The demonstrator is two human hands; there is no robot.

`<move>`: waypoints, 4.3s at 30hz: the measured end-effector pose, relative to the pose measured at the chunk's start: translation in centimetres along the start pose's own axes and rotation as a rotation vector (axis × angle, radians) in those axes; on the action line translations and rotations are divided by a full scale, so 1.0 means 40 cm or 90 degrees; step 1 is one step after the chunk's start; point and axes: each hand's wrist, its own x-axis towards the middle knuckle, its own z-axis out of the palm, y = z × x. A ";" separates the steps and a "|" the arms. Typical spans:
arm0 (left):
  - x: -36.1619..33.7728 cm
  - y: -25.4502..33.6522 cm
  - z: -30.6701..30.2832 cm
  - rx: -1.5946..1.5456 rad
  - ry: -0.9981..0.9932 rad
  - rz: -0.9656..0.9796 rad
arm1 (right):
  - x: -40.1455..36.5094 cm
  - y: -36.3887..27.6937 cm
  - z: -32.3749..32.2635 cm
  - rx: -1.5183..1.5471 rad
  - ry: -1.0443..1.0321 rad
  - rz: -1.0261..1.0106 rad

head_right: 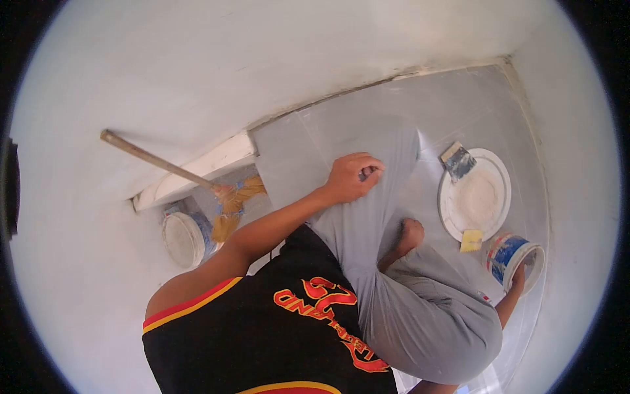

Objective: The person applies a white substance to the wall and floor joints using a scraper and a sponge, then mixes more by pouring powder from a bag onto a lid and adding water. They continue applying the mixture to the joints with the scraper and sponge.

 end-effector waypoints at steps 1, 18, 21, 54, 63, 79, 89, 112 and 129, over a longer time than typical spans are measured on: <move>-0.003 0.004 -0.001 -0.003 -0.004 -0.008 | -0.005 -0.010 0.019 0.000 -0.005 -0.007; -0.008 0.003 -0.007 -0.042 -0.011 -0.038 | 0.062 0.131 -0.152 -0.216 0.165 0.092; -0.033 -0.080 -0.039 -0.048 0.195 -0.134 | 0.053 0.130 -0.129 -0.211 0.152 0.087; -0.104 -0.361 -0.247 0.553 -0.172 -0.276 | -0.050 0.135 -0.021 -0.172 0.120 0.104; 0.053 -0.419 -0.117 0.534 -0.181 -0.118 | -0.077 0.136 -0.020 -0.168 0.112 0.105; 0.070 -0.357 -0.059 0.597 -0.252 -0.172 | -0.088 0.146 -0.012 -0.163 0.118 0.110; 0.175 -0.376 -0.033 0.569 -0.278 -0.255 | -0.076 0.145 -0.017 -0.174 0.110 0.112; 0.091 -0.049 0.072 0.244 -0.127 -0.003 | -0.027 -0.048 -0.236 0.522 0.152 0.184; 0.101 -0.035 0.054 0.212 -0.135 -0.047 | 0.226 -0.388 0.035 0.034 -0.087 -0.057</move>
